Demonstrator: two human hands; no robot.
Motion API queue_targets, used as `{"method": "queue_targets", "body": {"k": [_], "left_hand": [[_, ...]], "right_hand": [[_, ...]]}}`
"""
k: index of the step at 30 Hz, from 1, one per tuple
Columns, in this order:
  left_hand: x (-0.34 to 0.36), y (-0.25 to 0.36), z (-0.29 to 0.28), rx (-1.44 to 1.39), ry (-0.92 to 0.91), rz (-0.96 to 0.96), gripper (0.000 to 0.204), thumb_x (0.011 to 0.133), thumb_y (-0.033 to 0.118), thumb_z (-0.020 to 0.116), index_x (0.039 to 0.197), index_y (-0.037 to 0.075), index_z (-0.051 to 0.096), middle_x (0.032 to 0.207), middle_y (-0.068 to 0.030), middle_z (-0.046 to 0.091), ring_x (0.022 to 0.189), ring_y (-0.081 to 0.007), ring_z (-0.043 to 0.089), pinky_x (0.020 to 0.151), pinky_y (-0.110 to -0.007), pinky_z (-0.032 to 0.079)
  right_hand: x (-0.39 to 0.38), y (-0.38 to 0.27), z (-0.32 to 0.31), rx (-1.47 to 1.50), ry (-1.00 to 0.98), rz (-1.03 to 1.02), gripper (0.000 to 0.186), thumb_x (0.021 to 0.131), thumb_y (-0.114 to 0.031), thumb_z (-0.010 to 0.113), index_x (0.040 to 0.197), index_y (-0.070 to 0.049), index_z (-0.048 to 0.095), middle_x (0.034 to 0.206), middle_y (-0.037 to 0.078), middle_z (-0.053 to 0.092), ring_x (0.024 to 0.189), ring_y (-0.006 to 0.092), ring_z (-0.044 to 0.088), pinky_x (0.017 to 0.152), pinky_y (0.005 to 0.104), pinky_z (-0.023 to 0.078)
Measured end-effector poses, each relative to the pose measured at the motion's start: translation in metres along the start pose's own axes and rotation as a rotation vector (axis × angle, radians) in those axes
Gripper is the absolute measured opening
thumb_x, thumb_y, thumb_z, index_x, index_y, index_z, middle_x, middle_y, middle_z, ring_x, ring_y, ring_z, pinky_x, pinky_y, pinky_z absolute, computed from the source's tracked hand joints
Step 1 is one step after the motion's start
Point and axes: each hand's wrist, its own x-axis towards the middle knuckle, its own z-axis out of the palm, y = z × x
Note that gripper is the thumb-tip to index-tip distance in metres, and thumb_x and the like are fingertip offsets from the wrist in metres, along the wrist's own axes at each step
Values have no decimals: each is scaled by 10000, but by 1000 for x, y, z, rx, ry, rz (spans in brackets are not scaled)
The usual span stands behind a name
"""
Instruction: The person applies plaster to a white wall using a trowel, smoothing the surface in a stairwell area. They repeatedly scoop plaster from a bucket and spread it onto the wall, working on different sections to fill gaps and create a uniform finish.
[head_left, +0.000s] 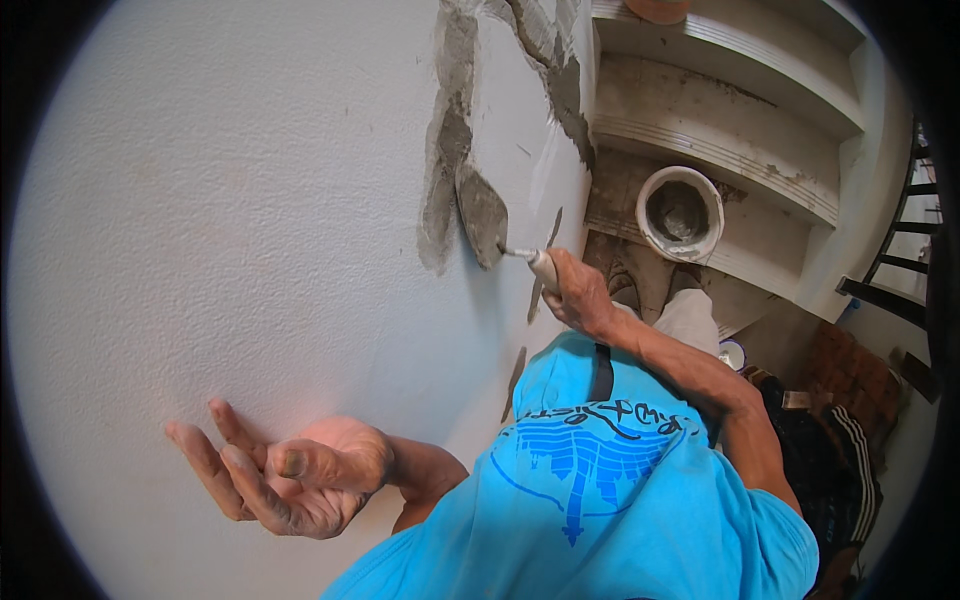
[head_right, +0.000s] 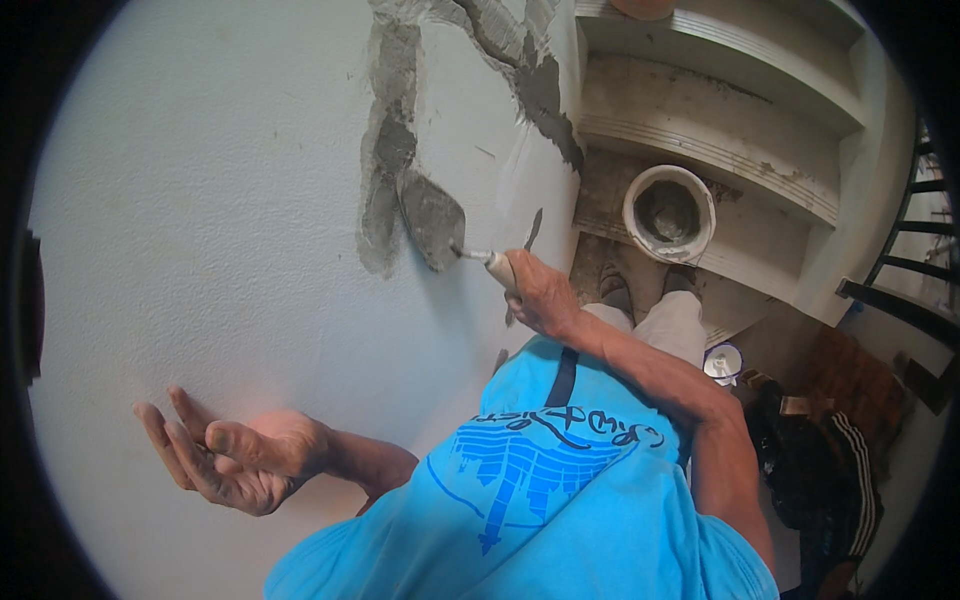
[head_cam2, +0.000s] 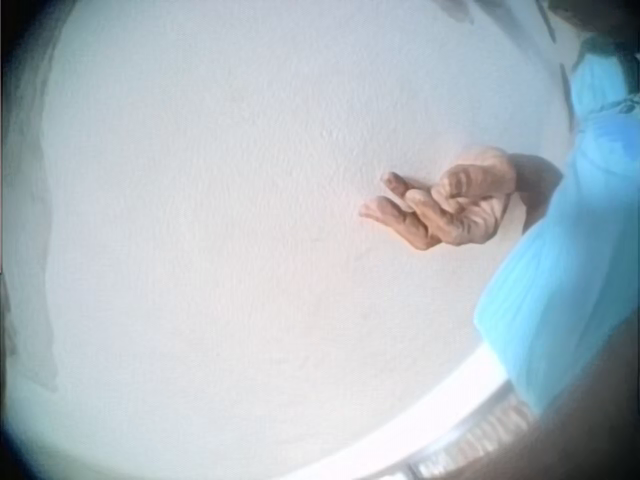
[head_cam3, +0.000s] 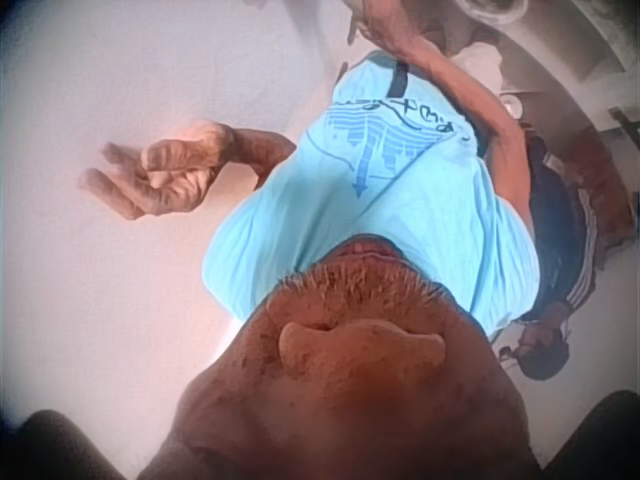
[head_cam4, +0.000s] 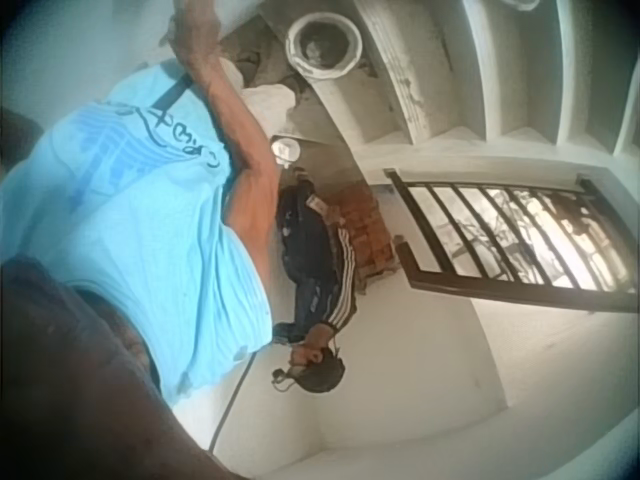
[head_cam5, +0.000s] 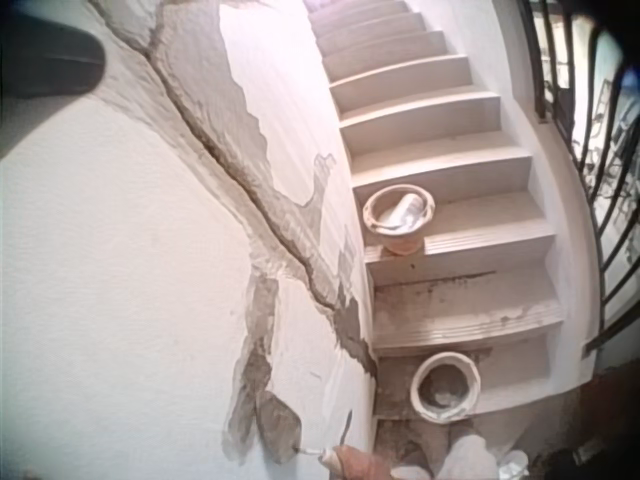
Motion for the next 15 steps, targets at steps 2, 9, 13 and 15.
{"method": "queue_targets", "body": {"k": [2, 9, 13, 15], "left_hand": [[0, 0, 0, 6, 3, -2, 381, 1018, 171, 494, 1177, -143, 640, 1224, -362, 577, 1255, -550, 531, 957, -586, 590], [1, 2, 1, -24, 8, -2, 299, 1004, 91, 516, 1112, -154, 648, 1233, -367, 575, 1245, -537, 548, 968, -581, 584], [4, 0, -3, 16, -115, 13, 332, 979, 46, 441, 1240, -57, 618, 1333, -341, 522, 1352, -495, 471, 1010, -522, 576], [1, 3, -3, 15, -100, -19, 325, 985, 53, 444, 1236, -56, 620, 1336, -335, 521, 1353, -492, 470, 1009, -521, 578]], "right_hand": [[-12, 6, -2, 24, 23, -81, 523, 707, 14, 699, 1188, -42, 500, 910, 197, 614, 806, 393, 662, 684, 457, 540], [14, 0, -14, 62, 99, -26, 523, 715, 15, 699, 1195, -39, 499, 880, 211, 627, 771, 398, 663, 663, 466, 533], [21, -2, -11, 72, 34, -40, 499, 705, 33, 698, 1154, -37, 492, 897, 184, 609, 792, 379, 659, 662, 461, 532], [2, 2, -6, 34, 18, -130, 507, 724, 3, 716, 1181, -32, 500, 859, 212, 628, 763, 390, 667, 660, 461, 540]]}}
